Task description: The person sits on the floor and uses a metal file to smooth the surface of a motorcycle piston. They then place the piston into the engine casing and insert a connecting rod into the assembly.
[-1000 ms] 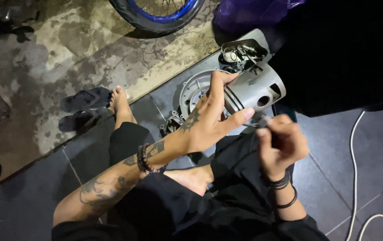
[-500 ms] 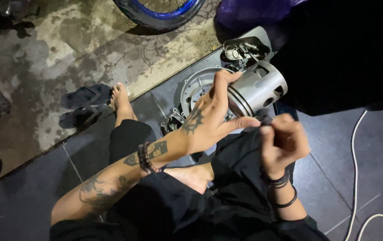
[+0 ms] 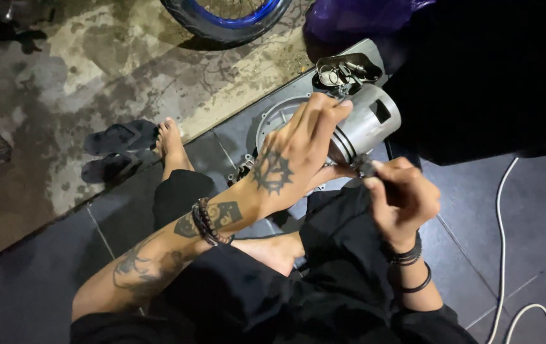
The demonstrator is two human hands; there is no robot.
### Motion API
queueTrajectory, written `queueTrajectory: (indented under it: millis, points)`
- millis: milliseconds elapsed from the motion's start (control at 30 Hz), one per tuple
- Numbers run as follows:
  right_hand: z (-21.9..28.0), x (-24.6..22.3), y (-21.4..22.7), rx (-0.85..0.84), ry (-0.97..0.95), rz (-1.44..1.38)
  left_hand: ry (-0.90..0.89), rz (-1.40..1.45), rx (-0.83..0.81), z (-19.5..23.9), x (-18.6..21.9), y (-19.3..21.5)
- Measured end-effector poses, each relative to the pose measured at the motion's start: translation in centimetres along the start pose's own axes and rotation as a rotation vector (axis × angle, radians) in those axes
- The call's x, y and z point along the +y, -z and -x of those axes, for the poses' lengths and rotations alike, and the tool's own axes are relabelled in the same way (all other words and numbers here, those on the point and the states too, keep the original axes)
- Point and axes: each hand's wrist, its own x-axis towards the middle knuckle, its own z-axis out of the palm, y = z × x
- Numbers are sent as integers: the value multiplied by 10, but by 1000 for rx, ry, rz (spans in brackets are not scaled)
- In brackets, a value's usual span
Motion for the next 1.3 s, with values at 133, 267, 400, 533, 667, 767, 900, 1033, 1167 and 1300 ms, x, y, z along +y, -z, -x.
queueTrajectory:
  millis: [133, 267, 400, 533, 667, 767, 900, 1033, 1167, 1300]
  points:
    - [-12, 19, 14, 178, -123, 187, -21, -98, -48, 4, 0, -8]
    - [-5, -1, 4, 94, -85, 98, -7, -100, -45, 6, -2, -10]
    - [-11, 8, 15, 60, -149, 180, -33, -162, -71, 5, -6, -13]
    - [-18, 44, 19, 133, -208, 63, -85, -213, -81, 6, -3, -15]
    - [-11, 75, 12, 9, -437, -133, -107, -90, -181, 9, 1, -20]
    - [0, 97, 12, 61, -566, -342, -63, -46, -217, 10, -4, -18]
    - [17, 117, 25, 116, -692, -469, 14, 65, -191, 7, -9, -8]
    - [14, 90, 40, 3, -570, -453, -81, -191, -220, 13, -7, -13]
    - [23, 56, 32, -135, -491, -259, -117, -354, -223, 19, 11, -22]
    - [12, 59, 35, -119, -357, -323, -65, -306, -116, 26, 24, -19]
